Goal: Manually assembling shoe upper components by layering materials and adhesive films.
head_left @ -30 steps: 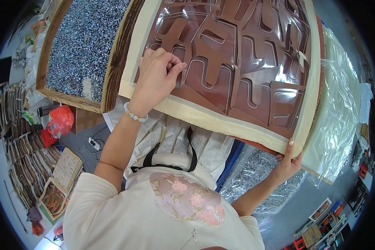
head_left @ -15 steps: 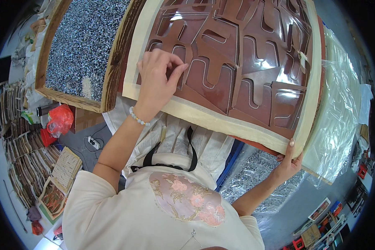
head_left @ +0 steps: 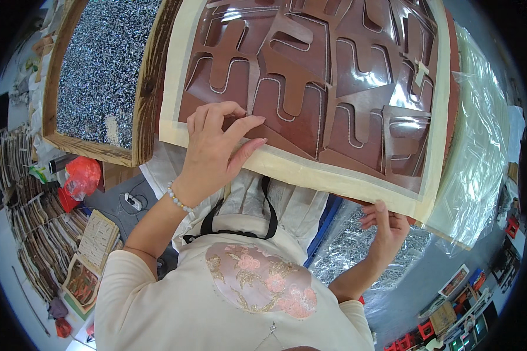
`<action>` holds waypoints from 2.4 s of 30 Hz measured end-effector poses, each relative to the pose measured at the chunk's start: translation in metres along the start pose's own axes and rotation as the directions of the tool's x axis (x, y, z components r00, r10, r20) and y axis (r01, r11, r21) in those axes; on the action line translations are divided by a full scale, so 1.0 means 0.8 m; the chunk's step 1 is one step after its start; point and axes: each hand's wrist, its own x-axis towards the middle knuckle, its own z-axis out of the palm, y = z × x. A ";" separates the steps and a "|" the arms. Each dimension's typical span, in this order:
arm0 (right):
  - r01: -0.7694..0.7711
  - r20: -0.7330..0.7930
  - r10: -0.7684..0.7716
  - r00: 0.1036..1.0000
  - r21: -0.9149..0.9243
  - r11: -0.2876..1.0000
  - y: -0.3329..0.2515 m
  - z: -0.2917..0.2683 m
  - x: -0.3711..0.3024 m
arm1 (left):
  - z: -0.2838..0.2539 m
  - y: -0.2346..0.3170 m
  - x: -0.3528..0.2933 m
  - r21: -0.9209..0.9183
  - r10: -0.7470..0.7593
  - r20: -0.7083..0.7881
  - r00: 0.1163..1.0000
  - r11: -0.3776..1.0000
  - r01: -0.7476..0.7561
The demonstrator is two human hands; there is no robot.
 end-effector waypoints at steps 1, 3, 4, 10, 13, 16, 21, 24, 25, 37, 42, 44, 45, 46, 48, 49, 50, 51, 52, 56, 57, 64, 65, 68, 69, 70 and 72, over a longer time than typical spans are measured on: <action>-0.005 -0.002 0.005 1.000 -0.001 1.000 -0.005 0.009 0.000 | 0.003 -0.001 0.002 -0.007 -0.004 -0.001 1.000 1.000 0.004; -0.061 0.090 0.055 0.994 0.062 0.996 -0.010 0.022 -0.001 | 0.005 -0.003 0.005 -0.016 -0.007 0.003 1.000 1.000 0.007; -0.068 0.099 0.060 0.993 0.084 0.994 -0.010 0.030 -0.001 | 0.002 -0.004 0.007 -0.076 -0.023 -0.023 0.999 0.997 0.021; -0.058 0.037 0.051 0.998 0.228 0.972 0.008 0.057 -0.001 | -0.002 -0.006 0.007 -0.040 -0.052 -0.017 0.998 0.998 0.052; -0.021 -0.069 0.035 0.997 0.193 0.981 0.015 0.060 0.001 | 0.009 -0.008 0.007 -0.019 -0.091 -0.028 0.995 0.996 0.091; 0.002 -0.030 0.004 1.000 0.191 0.982 0.017 0.058 0.006 | 0.014 -0.016 0.002 -0.037 -0.123 -0.038 0.992 0.992 0.122; -0.006 -0.042 0.012 0.999 0.149 0.989 0.010 0.063 0.006 | 0.011 -0.020 0.005 0.002 -0.112 -0.004 0.994 0.994 0.112; 0.007 -0.012 -0.006 1.000 0.117 0.993 0.015 0.062 0.007 | 0.006 -0.022 0.013 0.030 -0.109 0.041 0.993 0.994 0.108; 0.025 0.014 -0.026 1.000 0.104 0.994 0.018 0.061 0.007 | 0.005 -0.024 0.016 0.002 -0.115 0.062 0.991 0.993 0.116; -0.051 -0.028 0.054 0.998 0.106 0.993 0.016 0.065 0.010 | 0.008 -0.025 0.036 -0.039 -0.141 0.155 0.978 0.988 0.149; -0.033 -0.044 0.037 0.998 0.092 0.995 0.022 0.067 0.014 | 0.019 -0.028 0.036 -0.048 -0.143 0.141 0.980 0.987 0.151; 0.002 -0.043 0.001 0.999 0.082 0.997 0.025 0.066 0.018 | 0.020 -0.027 0.038 -0.056 -0.148 0.157 0.976 0.986 0.158; 0.005 -0.028 -0.003 1.000 0.100 0.995 0.026 0.064 0.020 | 0.019 -0.027 0.040 -0.055 -0.147 0.162 0.976 0.986 0.157; 0.015 -0.016 -0.014 1.000 0.109 0.994 0.026 0.065 0.019 | 0.018 -0.030 0.039 -0.083 -0.153 0.178 0.972 0.982 0.170; 0.037 -0.018 -0.035 0.999 0.079 0.996 0.024 0.067 0.019 | 0.018 -0.036 0.037 -0.118 -0.157 0.193 0.969 0.976 0.182; 0.050 -0.013 -0.049 0.999 0.066 0.997 0.025 0.066 0.020 | 0.018 -0.038 0.038 -0.122 -0.137 0.197 0.971 0.979 0.163; 0.047 -0.013 -0.047 0.999 0.067 0.997 0.025 0.065 0.021 | 0.019 -0.038 0.039 -0.127 -0.117 0.201 0.973 0.981 0.144; 0.028 -0.004 -0.028 1.000 0.080 0.996 0.025 0.064 0.022 | 0.019 -0.037 0.041 -0.127 -0.116 0.203 0.972 0.981 0.144; 0.009 0.004 -0.010 1.000 0.091 0.996 0.025 0.063 0.023 | 0.019 -0.036 0.044 -0.111 -0.112 0.226 0.968 0.984 0.140; 0.006 -0.017 -0.004 1.000 0.080 0.997 0.027 0.063 0.024 | 0.019 -0.032 0.050 -0.077 -0.123 0.273 0.954 0.986 0.149; -0.001 -0.009 0.002 1.000 0.088 0.996 0.027 0.062 0.024 | 0.018 -0.032 0.051 -0.077 -0.123 0.273 0.954 0.986 0.149; -0.047 0.007 0.047 0.999 0.122 0.991 0.028 0.056 0.024 | 0.032 0.000 0.028 0.036 -0.160 0.054 0.986 0.987 0.158; -0.047 0.005 0.046 0.999 0.121 0.992 0.026 0.056 0.024 | 0.036 0.007 0.020 0.081 -0.142 -0.018 0.990 0.986 0.143; -0.072 0.016 0.071 0.997 0.123 0.990 0.023 0.056 0.025 | 0.047 0.031 -0.003 0.193 0.210 0.157 0.965 0.952 -0.238; -0.075 0.019 0.073 0.997 0.123 0.990 0.025 0.055 0.025 | 0.050 0.035 -0.005 0.188 0.211 0.155 0.965 0.953 -0.238; -0.077 0.022 0.075 0.997 0.124 0.989 0.027 0.055 0.025 | 0.049 0.041 -0.002 -0.038 0.247 0.273 0.930 0.969 -0.246; -0.080 0.035 0.076 0.996 0.132 0.988 0.029 0.054 0.025 | 0.052 0.045 -0.004 -0.264 0.307 0.372 0.876 0.940 -0.217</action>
